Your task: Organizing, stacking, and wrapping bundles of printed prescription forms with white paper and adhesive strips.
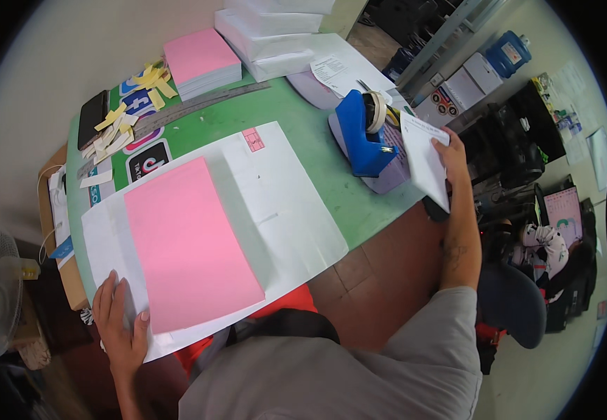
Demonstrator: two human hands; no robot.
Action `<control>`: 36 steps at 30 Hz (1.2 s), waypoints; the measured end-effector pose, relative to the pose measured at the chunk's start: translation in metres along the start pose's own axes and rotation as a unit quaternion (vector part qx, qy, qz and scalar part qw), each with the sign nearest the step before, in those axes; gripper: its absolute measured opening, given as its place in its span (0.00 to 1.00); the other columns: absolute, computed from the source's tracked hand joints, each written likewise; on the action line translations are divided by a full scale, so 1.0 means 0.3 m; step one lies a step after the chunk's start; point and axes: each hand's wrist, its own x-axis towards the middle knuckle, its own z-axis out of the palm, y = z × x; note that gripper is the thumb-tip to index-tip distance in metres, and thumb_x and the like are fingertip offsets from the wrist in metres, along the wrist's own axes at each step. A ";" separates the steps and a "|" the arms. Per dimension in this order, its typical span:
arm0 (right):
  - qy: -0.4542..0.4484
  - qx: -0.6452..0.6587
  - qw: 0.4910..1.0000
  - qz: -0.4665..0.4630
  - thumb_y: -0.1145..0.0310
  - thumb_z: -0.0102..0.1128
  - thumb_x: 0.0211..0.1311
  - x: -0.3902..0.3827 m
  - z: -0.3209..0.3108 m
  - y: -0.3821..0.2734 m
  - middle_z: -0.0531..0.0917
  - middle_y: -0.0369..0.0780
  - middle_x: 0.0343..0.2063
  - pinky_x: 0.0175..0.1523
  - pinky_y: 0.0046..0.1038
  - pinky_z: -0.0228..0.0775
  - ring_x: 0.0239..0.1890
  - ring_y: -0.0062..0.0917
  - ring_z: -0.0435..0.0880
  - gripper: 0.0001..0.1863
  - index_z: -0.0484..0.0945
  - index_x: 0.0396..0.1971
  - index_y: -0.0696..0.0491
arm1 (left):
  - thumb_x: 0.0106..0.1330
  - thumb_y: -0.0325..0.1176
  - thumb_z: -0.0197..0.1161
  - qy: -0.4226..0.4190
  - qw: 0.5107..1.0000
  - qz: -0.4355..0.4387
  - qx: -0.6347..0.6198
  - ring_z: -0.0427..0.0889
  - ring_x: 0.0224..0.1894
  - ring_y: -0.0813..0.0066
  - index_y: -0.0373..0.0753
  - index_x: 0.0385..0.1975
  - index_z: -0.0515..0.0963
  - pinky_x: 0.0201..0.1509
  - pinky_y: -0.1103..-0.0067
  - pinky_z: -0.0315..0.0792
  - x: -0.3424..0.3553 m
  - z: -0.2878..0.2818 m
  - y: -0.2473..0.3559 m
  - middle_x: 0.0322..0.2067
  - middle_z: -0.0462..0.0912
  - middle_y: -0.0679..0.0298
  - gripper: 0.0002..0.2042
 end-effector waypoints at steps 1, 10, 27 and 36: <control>0.037 0.033 0.999 0.006 0.78 0.69 0.63 -0.029 0.003 0.041 0.84 0.46 0.53 0.60 0.26 0.74 0.53 0.27 0.84 0.31 0.70 0.65 0.65 | 0.69 0.36 0.62 -0.001 1.000 0.003 0.000 0.66 0.72 0.45 0.30 0.66 0.72 0.75 0.56 0.57 0.004 0.003 0.005 0.71 0.70 0.47 0.27; 0.142 -0.535 0.830 -0.072 0.62 0.70 0.60 -0.128 0.121 -0.087 0.66 0.54 0.70 0.69 0.56 0.62 0.72 0.55 0.62 0.37 0.69 0.70 0.45 | 0.68 0.38 0.62 0.000 1.000 -0.023 0.019 0.68 0.69 0.41 0.27 0.63 0.74 0.74 0.54 0.58 -0.002 0.000 0.017 0.69 0.70 0.43 0.27; -0.139 -0.095 0.938 -0.303 0.73 0.71 0.62 -0.823 0.550 -0.577 0.83 0.40 0.44 0.51 0.29 0.73 0.44 0.28 0.81 0.22 0.78 0.56 0.60 | 0.58 0.41 0.78 0.069 0.984 -0.162 0.037 0.76 0.61 0.51 0.32 0.57 0.80 0.63 0.63 0.70 -0.083 -0.079 -0.067 0.61 0.77 0.47 0.29; -0.262 -0.021 0.961 0.087 0.61 0.73 0.60 -0.826 0.598 -0.604 0.69 0.48 0.66 0.52 0.31 0.72 0.61 0.30 0.73 0.47 0.59 0.73 0.65 | 0.58 0.34 0.78 0.032 0.916 -0.327 -0.230 0.80 0.44 0.74 0.29 0.59 0.77 0.45 0.77 0.75 -0.125 -0.137 -0.047 0.49 0.80 0.60 0.29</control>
